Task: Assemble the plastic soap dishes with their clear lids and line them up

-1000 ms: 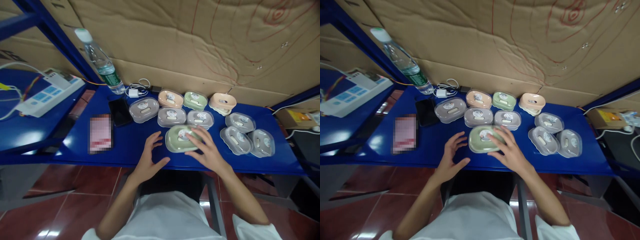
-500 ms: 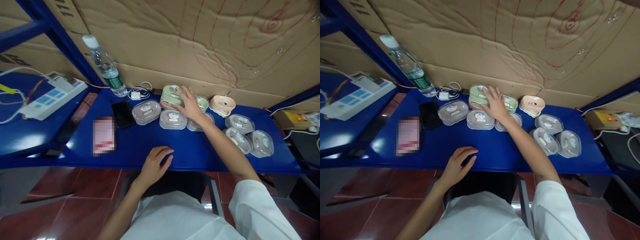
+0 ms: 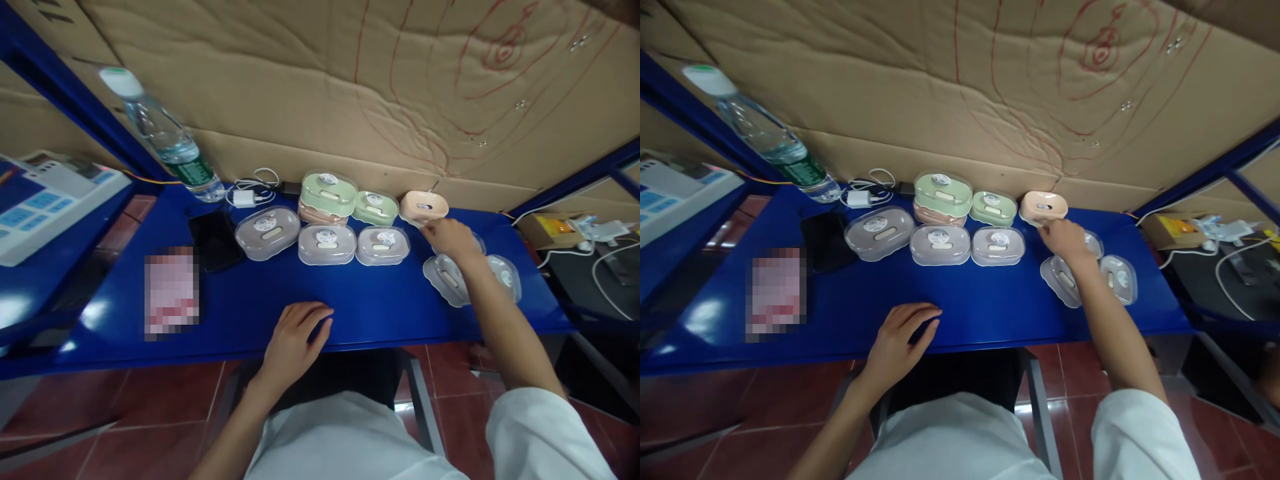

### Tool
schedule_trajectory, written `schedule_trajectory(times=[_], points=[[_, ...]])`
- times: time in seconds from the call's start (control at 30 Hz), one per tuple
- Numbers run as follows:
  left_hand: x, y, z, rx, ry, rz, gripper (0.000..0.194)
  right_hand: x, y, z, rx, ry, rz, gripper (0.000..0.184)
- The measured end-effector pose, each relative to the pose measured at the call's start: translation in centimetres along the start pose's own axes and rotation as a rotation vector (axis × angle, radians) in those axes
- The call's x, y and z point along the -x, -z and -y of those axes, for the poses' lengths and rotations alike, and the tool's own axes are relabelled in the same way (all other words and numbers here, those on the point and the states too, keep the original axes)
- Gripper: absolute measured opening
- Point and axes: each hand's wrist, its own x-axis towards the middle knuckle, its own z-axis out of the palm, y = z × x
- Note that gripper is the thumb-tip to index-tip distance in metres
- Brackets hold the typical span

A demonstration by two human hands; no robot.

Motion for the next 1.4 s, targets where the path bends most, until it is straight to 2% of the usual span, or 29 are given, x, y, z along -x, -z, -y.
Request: schedule_trajectory(times=[0.17,0.3,0.4,0.5,0.57,0.63,0.73,0.83,0.9,0.97,1.07,1.1,1.13,1.2,1.23,1.27,1.33,1.4], points=[[0.0,-0.2,0.0,-0.021,-0.031,-0.025,0.019,0.6,-2.0,0.6,-0.003,-0.019,-0.045,0.038],[0.1,-0.2,-0.1,-0.041,-0.048,-0.046,0.016,-0.1,-2.3,0.6,-0.093,0.020,-0.062,0.031],[0.0,-0.3,-0.2,-0.051,-0.048,-0.052,0.016,-0.9,-1.4,-0.1,-0.229,0.064,-0.080,0.024],[0.0,-0.4,-0.1,-0.052,-0.053,-0.043,0.016,-1.2,0.0,-1.2,-0.393,0.091,-0.095,0.031],[0.1,-0.3,0.0,-0.050,-0.048,-0.033,0.016,-0.1,1.0,-1.6,-0.518,0.096,-0.110,0.041],[0.2,-0.2,0.0,-0.034,-0.027,-0.018,0.020,2.4,1.8,-1.3,-0.684,0.130,-0.160,0.044],[0.5,0.4,-0.2,0.027,0.041,0.003,0.035,8.8,2.6,0.9,-0.841,0.320,-0.278,0.031],[0.7,1.1,-0.6,0.080,0.048,-0.017,0.053,15.5,2.5,4.3,-0.774,0.619,-0.275,0.016],[0.7,1.4,-0.9,0.046,-0.025,-0.006,0.055,18.5,1.9,6.6,-0.722,0.801,-0.219,0.014],[0.4,1.5,-1.0,-0.022,-0.128,0.030,0.040,19.6,1.3,8.0,-0.663,0.921,-0.181,0.016],[0.1,1.3,-0.9,-0.086,-0.233,0.047,0.016,17.3,1.0,7.5,-0.625,1.027,-0.185,0.022],[0.1,1.3,-0.7,-0.096,-0.244,0.040,0.013,15.6,1.2,6.6,-0.619,1.001,-0.199,0.025],[0.2,1.3,-0.6,-0.106,-0.245,0.032,0.011,13.5,1.5,5.4,-0.610,0.917,-0.224,0.029],[0.6,1.4,-0.2,-0.131,-0.231,0.003,0.011,8.8,1.9,2.8,-0.487,0.517,-0.267,0.037],[0.8,1.5,0.0,-0.145,-0.218,-0.010,0.011,6.5,2.0,1.6,-0.384,0.313,-0.251,0.037],[1.1,1.6,0.2,-0.159,-0.206,-0.019,0.011,4.4,2.0,0.6,-0.274,0.168,-0.182,0.033],[1.7,1.7,0.6,-0.179,-0.181,-0.013,0.013,1.4,1.7,-0.7,-0.155,0.029,-0.084,0.028],[2.1,1.8,1.0,-0.170,-0.154,0.009,0.013,0.4,1.3,-1.0,-0.122,-0.008,-0.071,0.029]])
